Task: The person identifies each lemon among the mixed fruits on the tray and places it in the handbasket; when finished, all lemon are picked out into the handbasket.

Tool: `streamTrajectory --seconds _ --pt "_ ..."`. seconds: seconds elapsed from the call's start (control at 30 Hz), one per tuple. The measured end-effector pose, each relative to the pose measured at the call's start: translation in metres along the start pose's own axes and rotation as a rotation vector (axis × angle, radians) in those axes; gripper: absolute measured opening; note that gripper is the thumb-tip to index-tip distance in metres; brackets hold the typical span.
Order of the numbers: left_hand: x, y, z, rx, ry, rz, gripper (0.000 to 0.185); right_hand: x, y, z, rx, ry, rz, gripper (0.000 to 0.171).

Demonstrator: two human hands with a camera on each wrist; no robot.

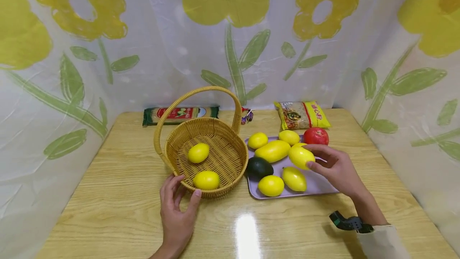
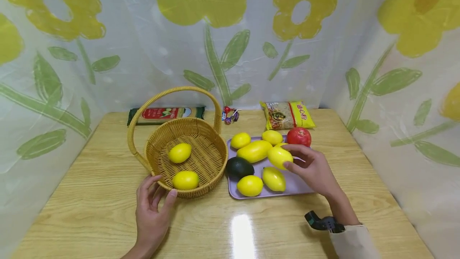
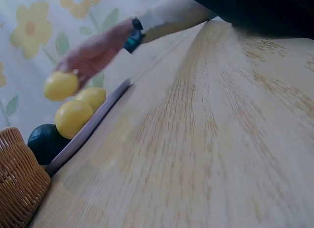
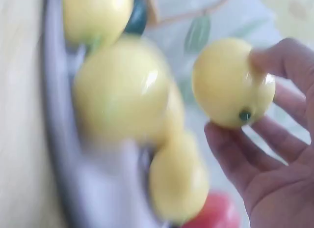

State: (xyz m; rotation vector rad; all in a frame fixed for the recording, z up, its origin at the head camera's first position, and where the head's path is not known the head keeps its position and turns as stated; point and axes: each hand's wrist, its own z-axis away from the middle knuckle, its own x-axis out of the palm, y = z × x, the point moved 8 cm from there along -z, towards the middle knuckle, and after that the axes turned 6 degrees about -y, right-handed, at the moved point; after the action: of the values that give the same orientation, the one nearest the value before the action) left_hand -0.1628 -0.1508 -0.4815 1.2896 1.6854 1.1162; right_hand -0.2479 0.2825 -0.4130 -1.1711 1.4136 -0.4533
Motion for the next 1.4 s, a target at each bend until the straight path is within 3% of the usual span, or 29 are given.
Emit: streamTrajectory --seconds 0.2,0.43,0.63,0.7,0.8,0.97,1.1,1.17,1.4 --pt "0.0 -0.003 0.001 -0.021 0.005 -0.008 0.058 0.047 -0.055 -0.039 -0.122 -0.261 -0.085 0.042" --pt "0.001 -0.003 0.002 -0.003 0.01 0.007 0.058 0.127 -0.095 -0.085 -0.212 -0.538 0.04 0.041" --pt "0.002 -0.004 0.001 0.011 0.012 0.014 0.057 0.178 -0.111 -0.103 -0.276 -0.634 0.223 0.037" --pt "0.002 -0.003 0.001 0.018 0.011 0.011 0.057 0.191 -0.114 -0.103 -0.283 -0.651 0.222 0.037" --pt "0.002 -0.001 0.0 0.036 0.008 0.011 0.057 0.202 -0.119 -0.101 -0.29 -0.655 0.138 0.04" --pt "0.003 0.0 -0.001 0.041 0.0 0.01 0.058 0.189 -0.113 -0.091 -0.263 -0.617 -0.124 0.045" --pt "0.002 -0.002 -0.001 0.02 0.001 0.002 0.058 0.156 -0.09 -0.073 -0.193 -0.561 -0.4 0.045" --pt "0.001 -0.003 -0.001 0.009 0.001 0.002 0.058 0.135 -0.075 -0.062 -0.179 -0.517 -0.486 0.044" --pt "-0.001 -0.002 0.0 -0.004 0.001 -0.009 0.057 0.053 -0.022 -0.013 -0.186 -0.325 -0.505 0.041"
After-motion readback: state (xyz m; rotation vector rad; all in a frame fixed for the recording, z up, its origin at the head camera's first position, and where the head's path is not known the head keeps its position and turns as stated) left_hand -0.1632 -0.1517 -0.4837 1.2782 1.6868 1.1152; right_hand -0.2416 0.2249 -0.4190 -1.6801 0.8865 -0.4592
